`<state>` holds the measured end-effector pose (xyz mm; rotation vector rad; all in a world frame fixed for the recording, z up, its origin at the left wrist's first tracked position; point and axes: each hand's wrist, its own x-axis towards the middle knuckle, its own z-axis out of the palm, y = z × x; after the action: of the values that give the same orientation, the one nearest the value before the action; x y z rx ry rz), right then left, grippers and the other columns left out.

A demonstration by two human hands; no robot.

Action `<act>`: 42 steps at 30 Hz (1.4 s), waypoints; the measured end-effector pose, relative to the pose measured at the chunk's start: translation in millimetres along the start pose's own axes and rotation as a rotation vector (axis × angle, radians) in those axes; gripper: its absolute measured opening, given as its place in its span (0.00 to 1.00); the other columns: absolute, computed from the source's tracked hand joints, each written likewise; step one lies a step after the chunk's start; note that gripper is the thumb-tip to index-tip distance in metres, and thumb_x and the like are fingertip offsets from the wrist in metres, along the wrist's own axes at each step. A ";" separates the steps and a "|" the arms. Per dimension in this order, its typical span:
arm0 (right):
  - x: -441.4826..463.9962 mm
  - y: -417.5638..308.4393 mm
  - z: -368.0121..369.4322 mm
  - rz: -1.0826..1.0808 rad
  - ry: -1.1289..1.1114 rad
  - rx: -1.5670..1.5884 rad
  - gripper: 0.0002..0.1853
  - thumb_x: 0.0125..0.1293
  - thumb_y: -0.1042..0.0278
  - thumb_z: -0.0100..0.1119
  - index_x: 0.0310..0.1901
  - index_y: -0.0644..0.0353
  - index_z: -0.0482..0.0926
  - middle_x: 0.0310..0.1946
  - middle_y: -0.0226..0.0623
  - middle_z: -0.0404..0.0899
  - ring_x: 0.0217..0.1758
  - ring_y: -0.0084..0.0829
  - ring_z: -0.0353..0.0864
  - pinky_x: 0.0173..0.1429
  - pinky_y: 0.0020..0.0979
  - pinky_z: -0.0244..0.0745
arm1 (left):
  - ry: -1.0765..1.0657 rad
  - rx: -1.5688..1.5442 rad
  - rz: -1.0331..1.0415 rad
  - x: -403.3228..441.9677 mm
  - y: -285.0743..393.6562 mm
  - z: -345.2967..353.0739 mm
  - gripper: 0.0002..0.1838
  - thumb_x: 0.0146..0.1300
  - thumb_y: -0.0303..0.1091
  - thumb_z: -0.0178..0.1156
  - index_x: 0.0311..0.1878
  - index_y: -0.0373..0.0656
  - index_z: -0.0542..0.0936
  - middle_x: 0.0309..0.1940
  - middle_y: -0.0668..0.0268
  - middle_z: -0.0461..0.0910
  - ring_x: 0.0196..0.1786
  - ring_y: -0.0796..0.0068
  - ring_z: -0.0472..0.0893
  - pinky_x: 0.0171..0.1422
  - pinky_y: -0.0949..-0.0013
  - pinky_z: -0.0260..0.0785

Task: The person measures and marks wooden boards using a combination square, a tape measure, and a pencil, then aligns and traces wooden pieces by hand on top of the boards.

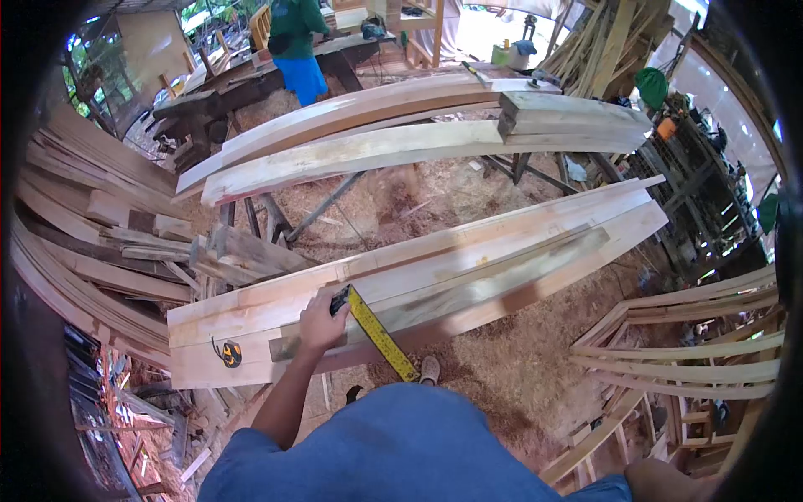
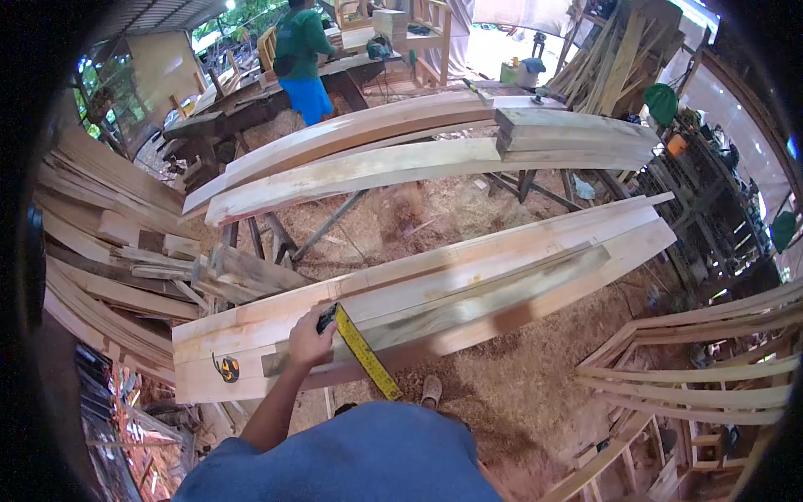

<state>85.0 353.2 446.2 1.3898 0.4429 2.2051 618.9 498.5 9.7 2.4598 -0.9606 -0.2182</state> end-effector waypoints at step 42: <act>-445.5 -98.3 -16.9 2.074 -0.803 0.291 0.19 0.80 0.58 0.47 0.44 0.65 0.85 0.30 0.33 0.82 0.33 0.22 0.80 0.38 0.26 0.76 | -0.026 0.153 0.305 53.7 213.8 121.6 0.20 0.64 0.51 0.64 0.40 0.39 0.82 0.36 0.51 0.83 0.41 0.47 0.83 0.45 0.47 0.74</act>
<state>252.8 183.1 57.2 3.4403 -1.8040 1.9863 493.3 280.3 11.3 2.4069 -1.3925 -0.0749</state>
